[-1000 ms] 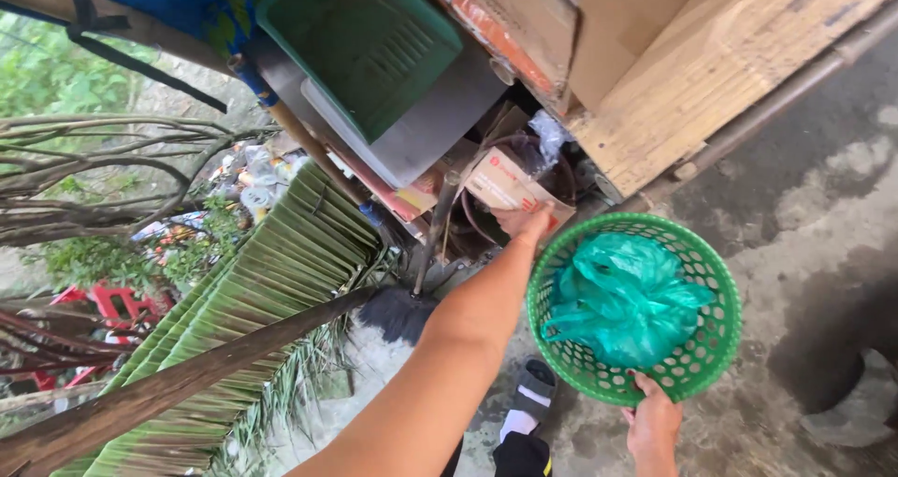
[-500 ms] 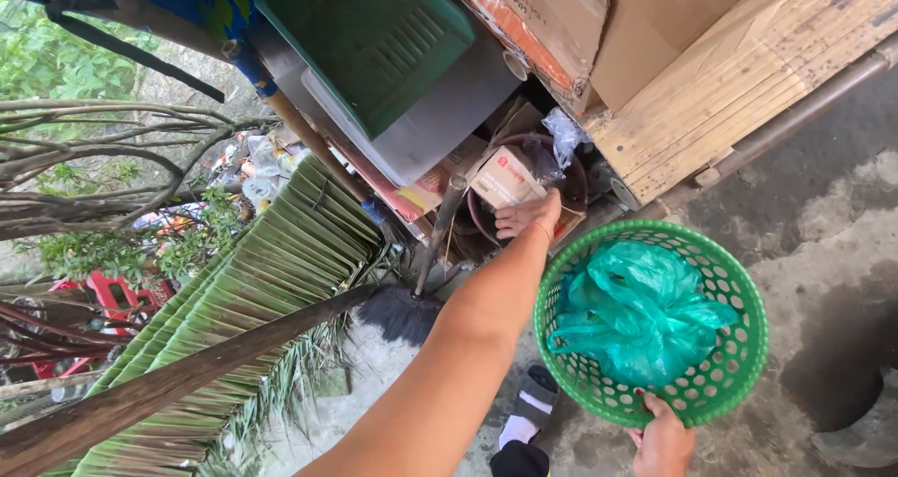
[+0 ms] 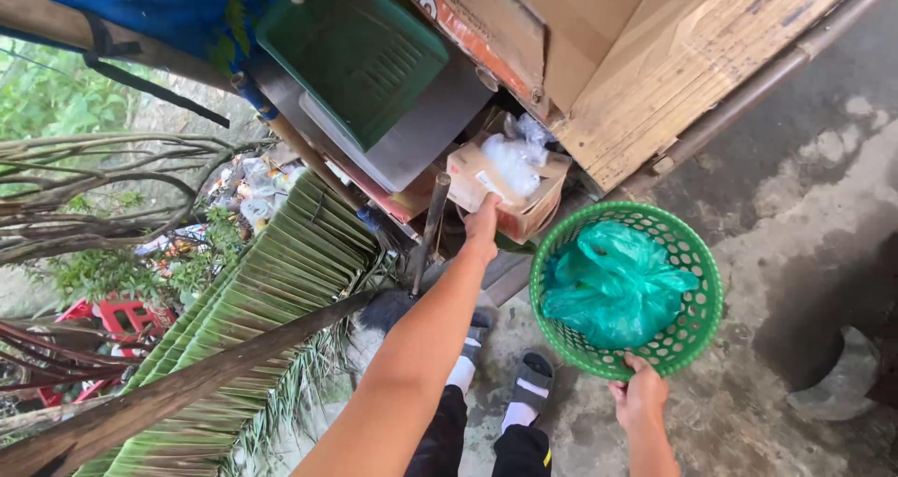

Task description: The person ties a green plastic bag inside a green basket, then carries the basket out of a kitchen, through a doorway, and along an outdoor path. They pick up a second basket containing a white bag and continue walking toward a disposal area.

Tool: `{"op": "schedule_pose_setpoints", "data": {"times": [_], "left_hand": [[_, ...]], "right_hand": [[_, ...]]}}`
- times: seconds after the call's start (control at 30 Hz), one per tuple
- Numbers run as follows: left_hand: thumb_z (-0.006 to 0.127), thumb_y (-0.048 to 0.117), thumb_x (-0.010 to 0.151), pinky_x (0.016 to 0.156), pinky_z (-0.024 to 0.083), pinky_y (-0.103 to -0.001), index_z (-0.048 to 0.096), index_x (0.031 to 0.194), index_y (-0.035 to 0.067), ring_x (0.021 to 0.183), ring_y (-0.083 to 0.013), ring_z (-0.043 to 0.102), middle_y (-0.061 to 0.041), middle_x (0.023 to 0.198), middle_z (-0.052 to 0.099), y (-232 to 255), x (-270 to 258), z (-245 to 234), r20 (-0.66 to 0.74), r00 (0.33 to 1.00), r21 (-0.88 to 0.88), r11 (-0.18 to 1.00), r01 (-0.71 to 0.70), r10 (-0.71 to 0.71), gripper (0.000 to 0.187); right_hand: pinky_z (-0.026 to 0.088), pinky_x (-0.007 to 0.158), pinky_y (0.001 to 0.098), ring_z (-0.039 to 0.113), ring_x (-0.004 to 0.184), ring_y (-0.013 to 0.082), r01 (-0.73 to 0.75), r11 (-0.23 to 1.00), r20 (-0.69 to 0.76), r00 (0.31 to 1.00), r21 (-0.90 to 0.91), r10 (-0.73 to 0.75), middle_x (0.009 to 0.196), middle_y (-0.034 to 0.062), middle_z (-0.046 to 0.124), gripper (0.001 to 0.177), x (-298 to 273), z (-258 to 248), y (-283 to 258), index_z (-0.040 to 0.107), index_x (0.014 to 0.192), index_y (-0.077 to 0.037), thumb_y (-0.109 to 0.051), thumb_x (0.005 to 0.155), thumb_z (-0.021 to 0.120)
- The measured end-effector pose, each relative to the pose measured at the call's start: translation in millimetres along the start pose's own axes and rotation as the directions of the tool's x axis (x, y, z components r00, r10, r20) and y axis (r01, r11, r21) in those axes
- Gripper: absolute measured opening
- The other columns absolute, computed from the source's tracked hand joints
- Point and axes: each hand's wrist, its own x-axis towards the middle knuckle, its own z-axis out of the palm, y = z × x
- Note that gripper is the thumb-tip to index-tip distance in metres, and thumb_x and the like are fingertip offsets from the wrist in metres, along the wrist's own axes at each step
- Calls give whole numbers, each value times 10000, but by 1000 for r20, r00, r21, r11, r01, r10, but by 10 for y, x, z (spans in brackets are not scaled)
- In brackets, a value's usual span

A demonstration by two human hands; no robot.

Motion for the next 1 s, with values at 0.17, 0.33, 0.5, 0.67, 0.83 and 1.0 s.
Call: {"op": "schedule_pose_setpoints", "data": {"times": [0.17,0.33,0.5,0.67,0.83,1.0], "left_hand": [[693,304,826,777,505,-484,635,1034,29,881,-339,607,-163,969,646,-397,239,-386,413,911,-324,938,126,20,350],[615,230,805,807,548,-494,643,976,103,891,-276,662,-93,954,680,-500,-36,-632,509,859,-371,886,277,-56,215],[621,126,826,833,535,-478,619,1113,120,947,-237,650,-58,1055,646,-716,-69,-697,463,886,-417,882,219,-1,288],[632,140,844,792,519,-521,517,1217,103,915,-251,630,-80,1033,625,-876,-226,-647,352,936,-197,977,83,-9,393],[665,216,867,975,500,-528,135,1508,1,1086,-387,618,-227,1207,615,-1117,-276,-601,182,980,326,936,-136,79,859],[699,136,759,1223,143,-573,6,1548,-59,1506,-518,88,-321,1620,40,-806,-539,-546,411,550,812,-18,-583,728,1068]], "right_hand": [[263,390,288,414,477,132,-14,998,49,999,59,11,738,34,519,82,15,-41,-69,537,906,-74,-110,979,547],[264,402,309,405,489,149,23,998,27,999,67,-24,743,42,507,99,-200,-82,-213,503,895,-93,-96,986,541],[284,441,305,415,518,137,57,993,22,998,101,-59,774,40,517,84,-239,-138,-280,532,932,-54,-84,1005,501],[282,442,307,417,512,138,49,995,-13,999,83,-48,777,29,524,64,-125,-170,-167,518,930,-83,-83,994,515],[295,448,301,424,502,143,-19,997,-68,997,77,24,760,26,542,86,23,-76,28,540,886,-86,-92,972,545],[276,413,299,429,493,134,-15,999,-3,1000,28,15,744,39,546,91,194,-92,231,552,881,-65,-89,969,545]]}}
